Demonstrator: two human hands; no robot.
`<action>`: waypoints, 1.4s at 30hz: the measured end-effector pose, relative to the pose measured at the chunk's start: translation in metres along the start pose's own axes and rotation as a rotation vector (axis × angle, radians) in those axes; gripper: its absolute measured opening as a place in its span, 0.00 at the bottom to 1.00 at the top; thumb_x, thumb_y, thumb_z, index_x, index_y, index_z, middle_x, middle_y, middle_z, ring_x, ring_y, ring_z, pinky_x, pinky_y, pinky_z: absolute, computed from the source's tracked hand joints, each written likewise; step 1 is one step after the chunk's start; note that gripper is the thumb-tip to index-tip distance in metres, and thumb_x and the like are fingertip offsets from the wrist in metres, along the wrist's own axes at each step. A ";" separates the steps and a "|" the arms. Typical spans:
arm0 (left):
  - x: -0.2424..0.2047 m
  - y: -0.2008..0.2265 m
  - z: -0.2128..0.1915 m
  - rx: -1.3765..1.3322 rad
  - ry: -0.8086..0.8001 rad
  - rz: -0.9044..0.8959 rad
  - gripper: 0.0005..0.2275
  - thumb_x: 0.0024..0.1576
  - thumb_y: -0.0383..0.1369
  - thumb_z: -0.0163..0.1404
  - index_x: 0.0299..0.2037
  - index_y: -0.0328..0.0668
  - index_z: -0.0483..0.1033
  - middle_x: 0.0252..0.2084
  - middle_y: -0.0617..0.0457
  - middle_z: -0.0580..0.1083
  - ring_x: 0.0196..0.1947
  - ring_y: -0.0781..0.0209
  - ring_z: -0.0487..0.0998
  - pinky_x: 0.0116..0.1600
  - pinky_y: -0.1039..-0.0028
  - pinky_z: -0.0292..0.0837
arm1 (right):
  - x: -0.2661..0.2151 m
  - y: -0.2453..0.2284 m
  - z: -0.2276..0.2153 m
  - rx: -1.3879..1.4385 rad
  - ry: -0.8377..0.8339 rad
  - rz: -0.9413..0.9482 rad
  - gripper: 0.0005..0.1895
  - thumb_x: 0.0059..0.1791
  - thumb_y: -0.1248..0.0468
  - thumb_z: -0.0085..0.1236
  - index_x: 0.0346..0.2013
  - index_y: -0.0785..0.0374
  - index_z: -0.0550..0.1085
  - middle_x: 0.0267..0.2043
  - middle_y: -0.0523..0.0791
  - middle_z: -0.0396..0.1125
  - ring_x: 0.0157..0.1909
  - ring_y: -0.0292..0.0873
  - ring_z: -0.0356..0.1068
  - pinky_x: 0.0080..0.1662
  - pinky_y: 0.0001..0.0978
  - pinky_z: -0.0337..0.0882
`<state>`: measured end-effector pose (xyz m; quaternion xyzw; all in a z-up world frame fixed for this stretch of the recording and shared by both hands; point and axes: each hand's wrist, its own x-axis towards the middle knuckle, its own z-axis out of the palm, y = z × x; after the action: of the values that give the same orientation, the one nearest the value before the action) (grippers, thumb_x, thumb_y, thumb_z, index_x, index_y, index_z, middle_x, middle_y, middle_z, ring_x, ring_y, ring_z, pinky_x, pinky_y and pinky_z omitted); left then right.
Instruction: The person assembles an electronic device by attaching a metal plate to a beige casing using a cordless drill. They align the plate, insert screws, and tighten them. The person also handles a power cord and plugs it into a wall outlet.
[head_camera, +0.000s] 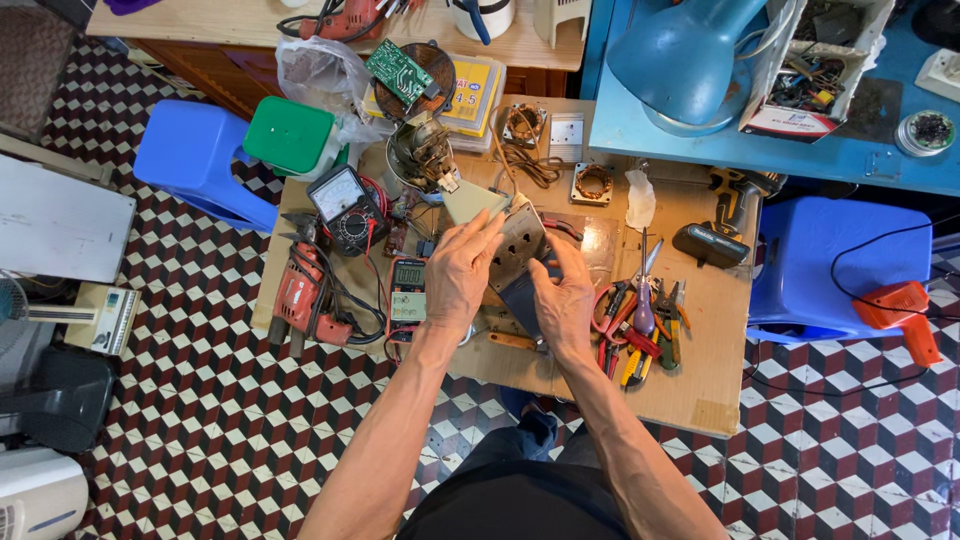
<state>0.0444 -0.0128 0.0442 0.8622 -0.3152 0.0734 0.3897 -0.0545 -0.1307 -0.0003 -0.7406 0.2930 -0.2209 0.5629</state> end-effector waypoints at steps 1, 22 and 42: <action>0.001 -0.001 0.000 -0.001 -0.002 -0.001 0.13 0.60 0.35 0.56 0.55 0.51 0.81 0.57 0.48 0.78 0.54 0.50 0.79 0.56 0.67 0.76 | 0.001 0.003 0.000 0.014 -0.004 -0.017 0.23 0.52 0.64 0.57 0.63 0.61 0.71 0.60 0.47 0.67 0.53 0.41 0.70 0.48 0.31 0.75; 0.000 0.006 -0.013 -0.145 -0.085 -0.215 0.13 0.61 0.36 0.56 0.55 0.47 0.81 0.60 0.47 0.77 0.57 0.55 0.78 0.60 0.69 0.72 | -0.010 0.003 -0.001 0.046 -0.041 -0.122 0.27 0.51 0.66 0.56 0.67 0.61 0.67 0.68 0.51 0.61 0.66 0.49 0.60 0.58 0.34 0.71; -0.008 0.016 -0.023 -0.123 -0.043 -0.399 0.14 0.57 0.33 0.58 0.53 0.49 0.82 0.59 0.50 0.78 0.58 0.59 0.77 0.62 0.73 0.70 | 0.089 0.005 -0.018 0.450 -0.744 0.011 0.26 0.50 0.55 0.63 0.60 0.61 0.75 0.57 0.44 0.71 0.58 0.39 0.69 0.60 0.33 0.69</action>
<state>0.0307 -0.0005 0.0670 0.8835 -0.1505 -0.0430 0.4414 -0.0025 -0.2052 -0.0009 -0.6271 0.0187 0.0059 0.7787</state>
